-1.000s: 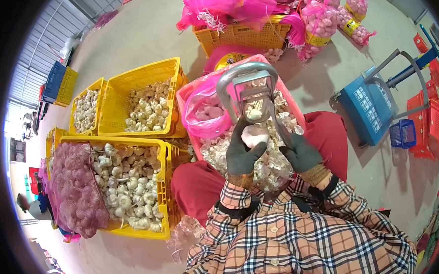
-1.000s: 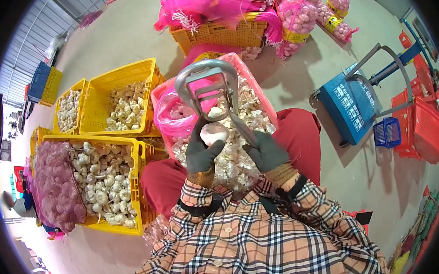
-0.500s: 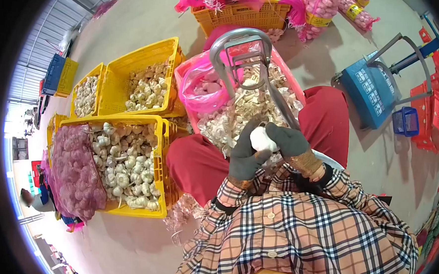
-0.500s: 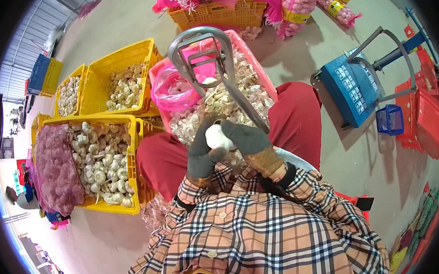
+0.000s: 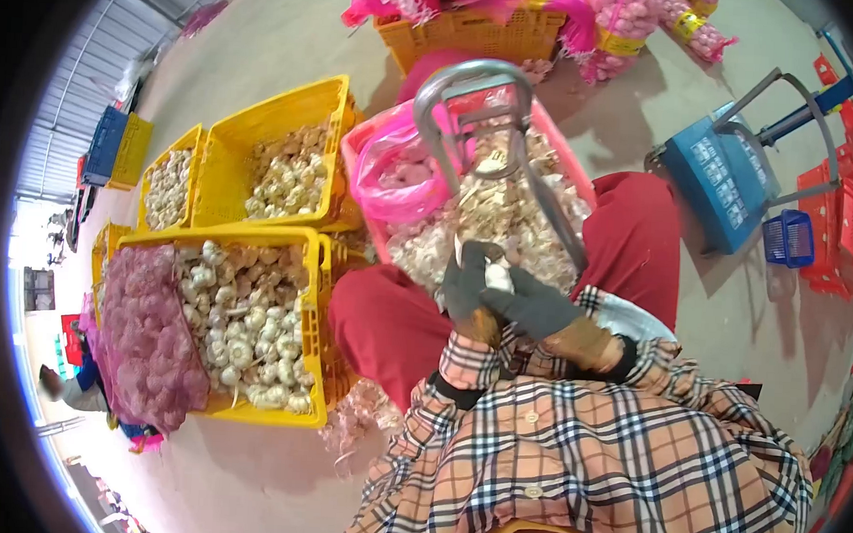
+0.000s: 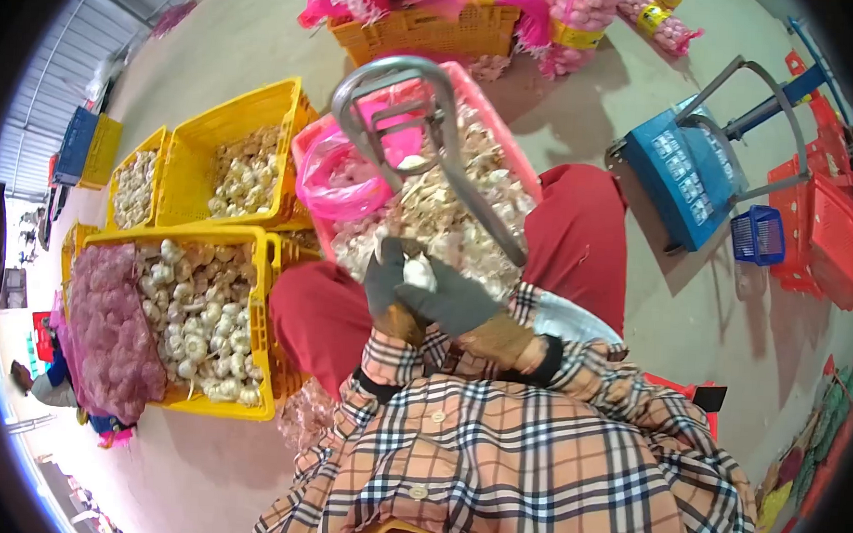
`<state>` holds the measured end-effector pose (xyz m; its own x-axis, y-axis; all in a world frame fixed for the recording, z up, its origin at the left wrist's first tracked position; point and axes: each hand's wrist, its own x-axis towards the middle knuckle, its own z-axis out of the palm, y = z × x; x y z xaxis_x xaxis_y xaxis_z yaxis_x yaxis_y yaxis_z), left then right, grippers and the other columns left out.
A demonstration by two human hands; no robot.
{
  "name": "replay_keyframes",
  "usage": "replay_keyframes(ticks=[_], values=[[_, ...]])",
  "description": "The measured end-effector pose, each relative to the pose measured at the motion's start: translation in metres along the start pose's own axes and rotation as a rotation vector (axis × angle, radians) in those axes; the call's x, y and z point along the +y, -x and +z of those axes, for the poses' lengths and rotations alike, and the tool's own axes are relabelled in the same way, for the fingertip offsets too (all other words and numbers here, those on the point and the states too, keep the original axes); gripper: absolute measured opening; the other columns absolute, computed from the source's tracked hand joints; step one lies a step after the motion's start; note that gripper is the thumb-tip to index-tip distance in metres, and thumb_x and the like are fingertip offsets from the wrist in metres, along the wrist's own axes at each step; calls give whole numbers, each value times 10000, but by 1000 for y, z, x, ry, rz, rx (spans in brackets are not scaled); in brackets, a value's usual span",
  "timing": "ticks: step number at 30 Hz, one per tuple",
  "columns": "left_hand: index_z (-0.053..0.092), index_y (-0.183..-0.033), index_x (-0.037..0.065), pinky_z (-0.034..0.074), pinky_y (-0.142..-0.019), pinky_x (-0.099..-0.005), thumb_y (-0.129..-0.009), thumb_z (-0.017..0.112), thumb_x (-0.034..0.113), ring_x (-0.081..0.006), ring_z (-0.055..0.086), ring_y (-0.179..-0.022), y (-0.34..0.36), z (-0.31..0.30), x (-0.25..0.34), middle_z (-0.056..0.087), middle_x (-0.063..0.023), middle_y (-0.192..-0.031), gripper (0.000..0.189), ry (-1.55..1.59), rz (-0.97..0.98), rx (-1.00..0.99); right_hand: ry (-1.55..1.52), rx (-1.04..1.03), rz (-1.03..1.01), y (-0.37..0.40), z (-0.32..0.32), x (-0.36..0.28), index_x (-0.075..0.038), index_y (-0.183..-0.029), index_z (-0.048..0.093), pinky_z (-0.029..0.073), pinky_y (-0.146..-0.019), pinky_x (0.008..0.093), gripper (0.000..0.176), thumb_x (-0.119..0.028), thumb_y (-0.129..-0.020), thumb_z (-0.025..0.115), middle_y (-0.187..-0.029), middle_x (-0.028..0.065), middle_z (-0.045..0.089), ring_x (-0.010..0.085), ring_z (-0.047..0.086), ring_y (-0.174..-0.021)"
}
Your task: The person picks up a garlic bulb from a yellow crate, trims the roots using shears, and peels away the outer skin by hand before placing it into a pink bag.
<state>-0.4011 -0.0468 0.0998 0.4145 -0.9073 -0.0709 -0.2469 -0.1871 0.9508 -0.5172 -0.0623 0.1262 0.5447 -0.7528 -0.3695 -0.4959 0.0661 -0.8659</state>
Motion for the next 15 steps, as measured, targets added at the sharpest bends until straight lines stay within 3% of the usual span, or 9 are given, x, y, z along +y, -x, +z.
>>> replay_keyframes(ticks=[2,3,4,6,10,12,13,14,15], values=[[499,-1057,1,497,-578,-277,-896,429,96,-155,575,-695,-1,17,-8,577,-76,-812,199,1259,-209,137,-153,-49,282,3,-10,-30,-41,-1273,388,474,-718,333,678,-509,-805,536,-986,185,603,259,615,-813],[486,-1093,-6,512,-602,-297,-899,379,48,-175,578,-721,-4,11,-30,570,-94,-882,228,1230,-185,-10,-143,22,178,-3,0,-14,-51,-1257,411,480,-694,328,655,-509,-806,534,-941,171,615,247,619,-782],[490,-1086,-2,508,-615,-276,-895,382,47,-169,574,-734,-3,12,-13,574,-95,-886,226,1159,-168,80,-133,87,75,-7,9,4,-62,-1242,434,485,-671,322,631,-509,-807,533,-897,157,628,234,623,-751],[488,-1091,0,488,-599,-258,-892,391,53,-161,565,-717,-7,12,-29,577,-93,-909,228,1024,-251,88,-298,1,135,-12,10,6,-79,-1200,479,477,-693,335,578,-514,-822,501,-897,156,627,248,619,-763],[504,-1070,-3,458,-575,-246,-896,422,89,-139,543,-691,-15,13,-42,586,-80,-878,213,1327,-379,86,-202,3,130,-15,6,5,-64,-1191,484,467,-744,317,556,-489,-833,502,-923,145,625,244,612,-813],[530,-1030,-13,444,-555,-253,-894,454,115,-131,531,-672,-14,14,-44,593,-72,-828,202,934,-196,200,-151,60,193,-7,3,-16,-61,-1185,487,457,-788,318,511,-426,-832,540,-979,157,606,251,598,-880],[554,-993,-23,447,-559,-244,-891,473,135,-123,527,-660,-17,13,-35,600,-72,-798,205,836,-218,261,-189,70,127,-9,5,-15,-60,-1186,486,455,-794,320,484,-386,-835,549,-991,156,598,249,594,-895],[565,-976,-30,444,-555,-237,-897,467,136,-123,530,-645,-20,9,-30,606,-73,-805,208,683,-359,257,-230,80,64,-10,6,-13,-58,-1188,486,454,-800,322,459,-346,-838,559,-1003,155,591,246,590,-910],[568,-980,-31,445,-552,-239,-902,464,143,-119,530,-644,-20,5,-24,607,-70,-803,217,733,-359,214,-150,47,-54,-13,3,0,-54,-1191,485,457,-778,303,440,-311,-842,558,-1006,132,590,218,591,-889]])
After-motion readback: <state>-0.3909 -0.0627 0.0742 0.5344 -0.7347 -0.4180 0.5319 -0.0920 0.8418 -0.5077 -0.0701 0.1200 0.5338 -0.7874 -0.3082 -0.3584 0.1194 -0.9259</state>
